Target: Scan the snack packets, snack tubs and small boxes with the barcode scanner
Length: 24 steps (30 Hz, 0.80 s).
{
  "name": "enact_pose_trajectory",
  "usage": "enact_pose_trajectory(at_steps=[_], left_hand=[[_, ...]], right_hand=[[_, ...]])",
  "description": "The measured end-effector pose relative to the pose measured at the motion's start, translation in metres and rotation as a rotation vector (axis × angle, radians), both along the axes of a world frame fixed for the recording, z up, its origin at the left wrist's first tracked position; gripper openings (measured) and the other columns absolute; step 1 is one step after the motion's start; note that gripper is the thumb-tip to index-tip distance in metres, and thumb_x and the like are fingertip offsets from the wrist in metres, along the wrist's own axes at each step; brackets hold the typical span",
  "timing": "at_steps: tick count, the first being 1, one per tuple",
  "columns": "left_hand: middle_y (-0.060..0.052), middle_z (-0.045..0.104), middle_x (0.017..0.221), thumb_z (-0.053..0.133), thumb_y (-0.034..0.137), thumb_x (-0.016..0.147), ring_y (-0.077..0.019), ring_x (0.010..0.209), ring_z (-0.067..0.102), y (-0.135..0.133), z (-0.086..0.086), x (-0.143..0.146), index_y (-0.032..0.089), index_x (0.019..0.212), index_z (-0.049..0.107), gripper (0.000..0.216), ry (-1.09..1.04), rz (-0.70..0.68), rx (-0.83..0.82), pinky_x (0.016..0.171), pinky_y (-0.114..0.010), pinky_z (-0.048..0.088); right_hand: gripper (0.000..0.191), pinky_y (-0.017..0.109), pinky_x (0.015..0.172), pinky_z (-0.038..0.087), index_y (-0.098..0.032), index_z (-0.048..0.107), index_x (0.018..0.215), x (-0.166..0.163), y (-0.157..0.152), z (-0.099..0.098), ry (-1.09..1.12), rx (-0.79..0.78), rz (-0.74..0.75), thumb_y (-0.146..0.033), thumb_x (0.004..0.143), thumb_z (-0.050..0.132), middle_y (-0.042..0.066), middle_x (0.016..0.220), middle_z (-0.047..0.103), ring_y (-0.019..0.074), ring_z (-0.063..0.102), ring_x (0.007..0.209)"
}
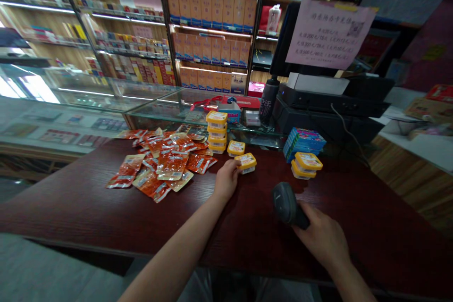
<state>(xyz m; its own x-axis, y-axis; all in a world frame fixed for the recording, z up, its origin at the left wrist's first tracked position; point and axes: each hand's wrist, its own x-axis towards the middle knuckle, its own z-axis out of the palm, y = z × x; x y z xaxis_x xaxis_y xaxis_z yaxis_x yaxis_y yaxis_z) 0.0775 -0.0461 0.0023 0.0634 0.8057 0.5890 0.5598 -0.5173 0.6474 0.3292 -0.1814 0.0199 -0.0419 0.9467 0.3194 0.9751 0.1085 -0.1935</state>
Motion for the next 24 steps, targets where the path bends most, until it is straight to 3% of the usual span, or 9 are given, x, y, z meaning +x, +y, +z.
enact_pose_trajectory(at_steps=[6,13,19,24], left_hand=[[-0.006,0.065,0.102,0.049,0.013,0.084,-0.0177,0.099,0.061,0.008,0.017,-0.009,0.020,0.098,0.060,0.019,0.026,0.007,0.075,0.089,-0.033,0.049],[-0.007,0.064,0.104,0.044,0.013,0.087,-0.0188,0.095,0.061,0.050,0.054,-0.017,0.020,0.098,0.060,0.021,0.257,0.091,0.102,0.084,-0.031,0.048],[-0.007,0.064,0.106,0.046,0.012,0.086,-0.0185,0.092,0.062,0.074,0.047,-0.024,0.021,0.098,0.062,0.022,0.435,0.110,0.034,0.079,-0.028,0.047],[-0.005,0.062,0.120,0.048,0.017,0.087,-0.0216,0.095,0.063,0.071,0.044,-0.030,0.026,0.100,0.064,0.023,0.580,0.265,0.065,0.074,-0.030,0.047]], right_hand=[[0.034,0.032,0.072,0.049,-0.022,0.057,0.115,0.014,0.008,-0.035,-0.080,0.127,0.087,-0.026,0.083,0.049,0.008,0.108,0.070,0.0228,0.067,0.090],[0.034,0.030,0.066,0.049,-0.022,0.057,0.115,0.011,0.007,-0.035,-0.079,0.104,0.059,-0.026,0.083,0.049,0.007,0.109,0.070,0.0216,0.069,0.085],[0.031,0.030,0.068,0.049,-0.024,0.057,0.113,0.010,0.006,-0.039,-0.049,0.120,0.072,-0.027,0.084,0.049,0.006,0.106,0.070,0.0214,0.068,0.087],[0.032,0.030,0.068,0.050,-0.023,0.057,0.114,0.009,0.005,-0.037,-0.032,0.112,0.050,-0.027,0.084,0.048,0.006,0.105,0.071,0.0213,0.068,0.085]])
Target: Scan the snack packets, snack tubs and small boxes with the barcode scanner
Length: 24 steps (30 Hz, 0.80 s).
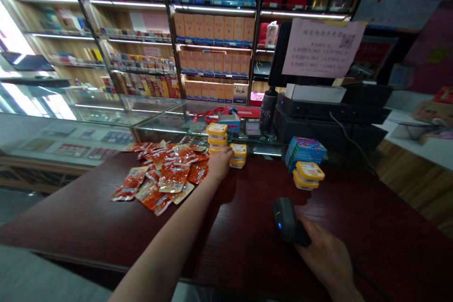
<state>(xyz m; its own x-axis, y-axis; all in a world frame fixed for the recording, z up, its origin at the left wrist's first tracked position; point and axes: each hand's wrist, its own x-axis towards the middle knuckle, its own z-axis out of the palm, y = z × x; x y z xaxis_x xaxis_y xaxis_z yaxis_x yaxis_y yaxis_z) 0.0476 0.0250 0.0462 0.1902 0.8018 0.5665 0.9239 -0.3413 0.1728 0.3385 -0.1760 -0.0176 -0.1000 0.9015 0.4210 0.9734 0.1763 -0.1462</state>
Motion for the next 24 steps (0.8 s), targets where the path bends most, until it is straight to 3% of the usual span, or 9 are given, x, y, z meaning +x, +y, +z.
enact_pose_trajectory(at_steps=[8,14,24], left_hand=[[-0.008,0.058,0.119,0.045,0.025,0.090,-0.0218,0.090,0.060,-0.008,-0.003,-0.002,0.026,0.105,0.063,0.023,0.044,0.041,-0.022,0.071,-0.031,0.045],[-0.011,0.053,0.125,0.055,0.024,0.083,-0.0279,0.108,0.052,-0.011,-0.013,0.006,0.027,0.125,0.051,0.042,0.077,-0.035,0.024,0.083,-0.036,0.046],[-0.010,0.051,0.122,0.049,0.019,0.087,-0.0222,0.101,0.053,-0.005,-0.014,0.025,0.027,0.122,0.049,0.036,0.091,0.037,-0.002,0.079,-0.032,0.047]], right_hand=[[0.032,0.030,0.069,0.050,-0.025,0.058,0.114,0.000,0.000,-0.002,0.018,0.004,-0.015,-0.028,0.083,0.048,0.005,0.107,0.071,0.0209,0.068,0.085],[0.033,0.031,0.069,0.050,-0.024,0.057,0.115,0.001,0.001,-0.003,-0.014,-0.013,-0.005,-0.028,0.084,0.047,0.006,0.109,0.069,0.0215,0.068,0.087],[0.033,0.030,0.070,0.050,-0.025,0.058,0.113,0.000,0.002,-0.003,0.023,0.010,-0.017,-0.027,0.082,0.049,0.005,0.107,0.071,0.0213,0.068,0.087]])
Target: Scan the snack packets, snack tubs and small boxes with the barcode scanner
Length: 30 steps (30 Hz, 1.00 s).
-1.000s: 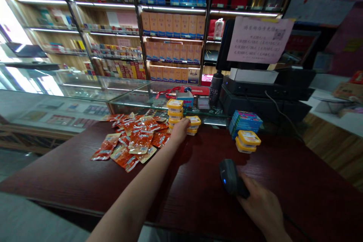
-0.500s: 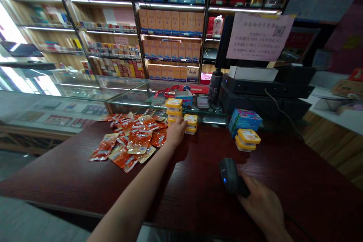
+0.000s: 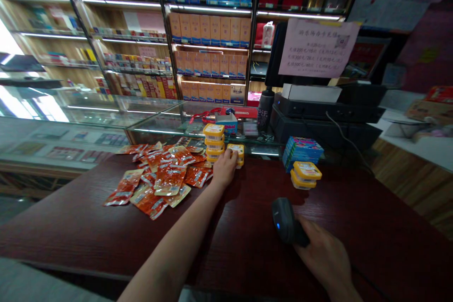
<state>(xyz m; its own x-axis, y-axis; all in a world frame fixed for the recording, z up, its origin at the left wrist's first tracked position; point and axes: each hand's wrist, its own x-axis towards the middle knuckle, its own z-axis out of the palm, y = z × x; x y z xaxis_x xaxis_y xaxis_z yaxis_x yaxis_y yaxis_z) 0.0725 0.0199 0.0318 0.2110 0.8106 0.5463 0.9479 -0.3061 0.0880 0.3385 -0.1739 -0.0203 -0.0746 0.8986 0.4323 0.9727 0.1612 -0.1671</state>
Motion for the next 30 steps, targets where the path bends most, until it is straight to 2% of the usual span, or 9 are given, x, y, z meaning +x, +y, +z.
enact_pose_trajectory(at_steps=[4,6,11,14,16,19,22,26,30], left_hand=[[-0.010,0.046,0.130,0.054,0.020,0.084,-0.0244,0.105,0.051,-0.008,0.003,0.005,0.026,0.123,0.050,0.039,-0.042,-0.002,0.031,0.082,-0.034,0.046],[-0.010,0.048,0.128,0.055,0.021,0.083,-0.0246,0.105,0.050,-0.012,0.005,0.012,0.026,0.121,0.053,0.038,-0.070,-0.052,0.046,0.087,-0.036,0.044],[-0.008,0.059,0.104,0.054,0.022,0.084,-0.0229,0.099,0.052,-0.023,0.013,0.053,0.024,0.109,0.061,0.026,-0.067,-0.407,-0.045,0.089,-0.036,0.043],[-0.007,0.060,0.107,0.052,0.022,0.085,-0.0211,0.098,0.054,-0.028,0.022,0.088,0.024,0.111,0.061,0.027,0.014,-0.636,-0.091,0.089,-0.034,0.044],[-0.008,0.061,0.111,0.053,0.022,0.085,-0.0219,0.102,0.054,-0.029,0.029,0.113,0.022,0.116,0.059,0.032,0.060,-0.715,-0.092,0.090,-0.034,0.044],[-0.010,0.059,0.119,0.054,0.024,0.085,-0.0230,0.104,0.056,-0.024,0.035,0.144,0.020,0.122,0.056,0.038,0.097,-0.715,-0.088,0.089,-0.035,0.045],[-0.010,0.059,0.122,0.053,0.028,0.086,-0.0209,0.096,0.061,-0.018,0.036,0.163,0.020,0.121,0.058,0.036,0.157,-0.655,-0.117,0.083,-0.033,0.048],[-0.008,0.063,0.115,0.046,0.027,0.090,-0.0221,0.103,0.060,-0.013,0.032,0.172,0.020,0.108,0.065,0.026,0.276,-0.653,-0.047,0.085,-0.033,0.049],[-0.011,0.064,0.111,0.044,0.020,0.091,-0.0210,0.104,0.059,-0.015,0.030,0.169,0.017,0.109,0.062,0.025,0.361,-0.665,0.040,0.080,-0.030,0.051]], right_hand=[[0.034,0.029,0.070,0.049,-0.025,0.058,0.113,0.000,0.001,0.002,-0.016,0.006,-0.004,-0.024,0.080,0.051,0.004,0.106,0.071,0.0211,0.068,0.087],[0.033,0.030,0.071,0.048,-0.024,0.058,0.113,-0.001,0.001,0.005,-0.027,-0.010,-0.008,-0.024,0.081,0.052,0.005,0.103,0.071,0.0210,0.068,0.085],[0.033,0.030,0.075,0.047,-0.022,0.057,0.114,-0.007,-0.003,0.016,-0.040,-0.058,-0.024,-0.020,0.081,0.054,0.005,0.100,0.070,0.0204,0.066,0.088],[0.032,0.030,0.071,0.047,-0.021,0.057,0.113,-0.008,-0.006,0.021,-0.053,-0.088,-0.074,-0.019,0.081,0.055,0.004,0.094,0.071,0.0203,0.067,0.082],[0.031,0.030,0.069,0.046,-0.021,0.058,0.113,-0.009,-0.007,0.023,-0.042,-0.098,-0.099,-0.021,0.082,0.055,0.004,0.092,0.071,0.0201,0.067,0.080],[0.031,0.030,0.071,0.046,-0.021,0.057,0.113,-0.009,-0.008,0.025,-0.022,-0.110,-0.103,-0.021,0.083,0.056,0.003,0.094,0.070,0.0200,0.067,0.081],[0.033,0.030,0.073,0.046,-0.022,0.057,0.114,-0.009,-0.008,0.027,-0.002,-0.138,-0.115,-0.020,0.080,0.059,0.003,0.096,0.070,0.0202,0.067,0.084],[0.036,0.029,0.073,0.045,-0.024,0.057,0.114,-0.010,-0.007,0.030,0.001,-0.166,-0.122,-0.019,0.078,0.061,0.003,0.099,0.070,0.0197,0.066,0.086],[0.034,0.029,0.072,0.045,-0.025,0.057,0.113,-0.010,-0.007,0.030,-0.004,-0.175,-0.132,-0.021,0.079,0.060,0.001,0.097,0.070,0.0200,0.067,0.085]])
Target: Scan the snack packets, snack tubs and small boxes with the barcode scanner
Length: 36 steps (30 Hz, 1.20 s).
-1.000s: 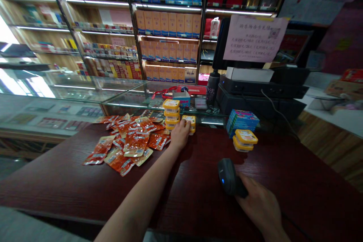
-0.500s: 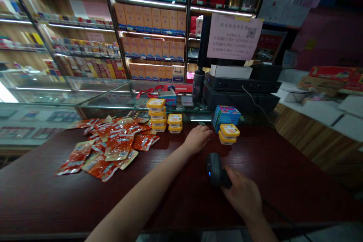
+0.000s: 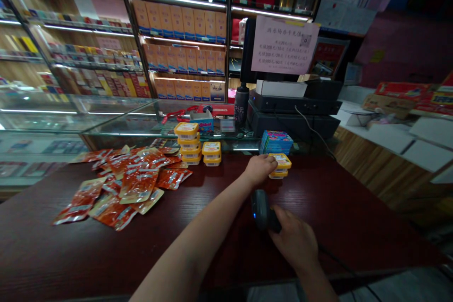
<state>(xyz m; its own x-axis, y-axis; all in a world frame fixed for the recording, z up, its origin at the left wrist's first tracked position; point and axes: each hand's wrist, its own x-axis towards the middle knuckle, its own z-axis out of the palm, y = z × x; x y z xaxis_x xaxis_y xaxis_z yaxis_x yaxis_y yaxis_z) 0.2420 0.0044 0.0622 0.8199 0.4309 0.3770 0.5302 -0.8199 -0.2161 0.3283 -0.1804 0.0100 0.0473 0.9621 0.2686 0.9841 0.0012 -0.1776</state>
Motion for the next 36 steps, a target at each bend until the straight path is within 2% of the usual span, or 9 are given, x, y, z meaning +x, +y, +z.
enact_pose_trajectory(at_steps=[5,10,15,19,24,29,32,36], left_hand=[[-0.011,0.062,0.111,0.043,0.021,0.092,-0.0177,0.087,0.064,-0.008,0.007,-0.017,0.016,0.113,0.056,0.024,-0.026,0.085,-0.026,0.072,-0.029,0.052],[-0.009,0.060,0.117,0.043,0.022,0.093,-0.0174,0.092,0.065,-0.019,0.009,-0.066,0.017,0.113,0.054,0.024,-0.211,0.235,-0.149,0.075,-0.028,0.051],[-0.007,0.063,0.112,0.044,0.022,0.092,-0.0180,0.097,0.064,-0.032,-0.012,-0.128,0.018,0.111,0.057,0.023,-0.349,0.406,-0.218,0.079,-0.027,0.050],[-0.007,0.063,0.113,0.046,0.019,0.090,-0.0176,0.093,0.064,-0.040,-0.032,-0.157,0.018,0.109,0.058,0.022,-0.380,0.522,-0.255,0.079,-0.027,0.049],[-0.006,0.063,0.112,0.044,0.020,0.091,-0.0168,0.095,0.064,-0.044,-0.042,-0.164,0.019,0.106,0.058,0.020,-0.423,0.590,-0.276,0.079,-0.025,0.047],[-0.005,0.064,0.109,0.044,0.024,0.092,-0.0164,0.091,0.064,-0.050,-0.042,-0.163,0.020,0.104,0.060,0.020,-0.426,0.629,-0.287,0.074,-0.025,0.047],[-0.005,0.065,0.109,0.046,0.026,0.092,-0.0164,0.093,0.064,-0.052,-0.042,-0.163,0.021,0.104,0.061,0.020,-0.446,0.614,-0.299,0.076,-0.025,0.047],[-0.005,0.066,0.111,0.049,0.028,0.091,-0.0171,0.097,0.063,-0.052,-0.044,-0.162,0.022,0.107,0.061,0.021,-0.489,0.609,-0.296,0.081,-0.026,0.047]], right_hand=[[0.034,0.029,0.074,0.045,-0.023,0.058,0.114,0.002,0.000,-0.006,0.007,0.034,0.010,-0.020,0.080,0.059,0.002,0.097,0.071,0.0199,0.067,0.085],[0.032,0.028,0.072,0.045,-0.023,0.058,0.114,0.004,-0.001,-0.010,-0.015,0.064,0.024,-0.021,0.081,0.057,0.003,0.096,0.070,0.0195,0.067,0.083],[0.026,0.028,0.067,0.045,-0.024,0.058,0.109,0.003,-0.001,-0.006,-0.016,0.067,0.034,-0.024,0.083,0.055,0.003,0.095,0.070,0.0195,0.067,0.080],[0.024,0.031,0.064,0.045,-0.025,0.060,0.106,-0.001,0.000,0.005,0.047,0.036,0.036,-0.023,0.082,0.054,0.003,0.092,0.071,0.0222,0.068,0.077],[0.036,0.032,0.074,0.048,-0.027,0.059,0.111,-0.011,0.001,0.025,0.397,-0.001,0.119,-0.028,0.076,0.061,0.002,0.101,0.072,0.0234,0.068,0.089],[0.042,0.034,0.085,0.050,-0.019,0.062,0.109,-0.023,0.003,0.033,0.772,-0.053,0.245,-0.036,0.071,0.067,0.007,0.105,0.071,0.0233,0.066,0.095],[0.045,0.036,0.086,0.050,-0.017,0.064,0.108,-0.025,0.004,0.031,0.865,-0.031,0.228,-0.039,0.068,0.068,0.009,0.105,0.072,0.0255,0.065,0.097],[0.043,0.034,0.083,0.051,-0.016,0.064,0.106,-0.024,0.002,0.034,0.867,-0.075,0.237,-0.038,0.069,0.068,0.009,0.103,0.072,0.0246,0.066,0.096]])
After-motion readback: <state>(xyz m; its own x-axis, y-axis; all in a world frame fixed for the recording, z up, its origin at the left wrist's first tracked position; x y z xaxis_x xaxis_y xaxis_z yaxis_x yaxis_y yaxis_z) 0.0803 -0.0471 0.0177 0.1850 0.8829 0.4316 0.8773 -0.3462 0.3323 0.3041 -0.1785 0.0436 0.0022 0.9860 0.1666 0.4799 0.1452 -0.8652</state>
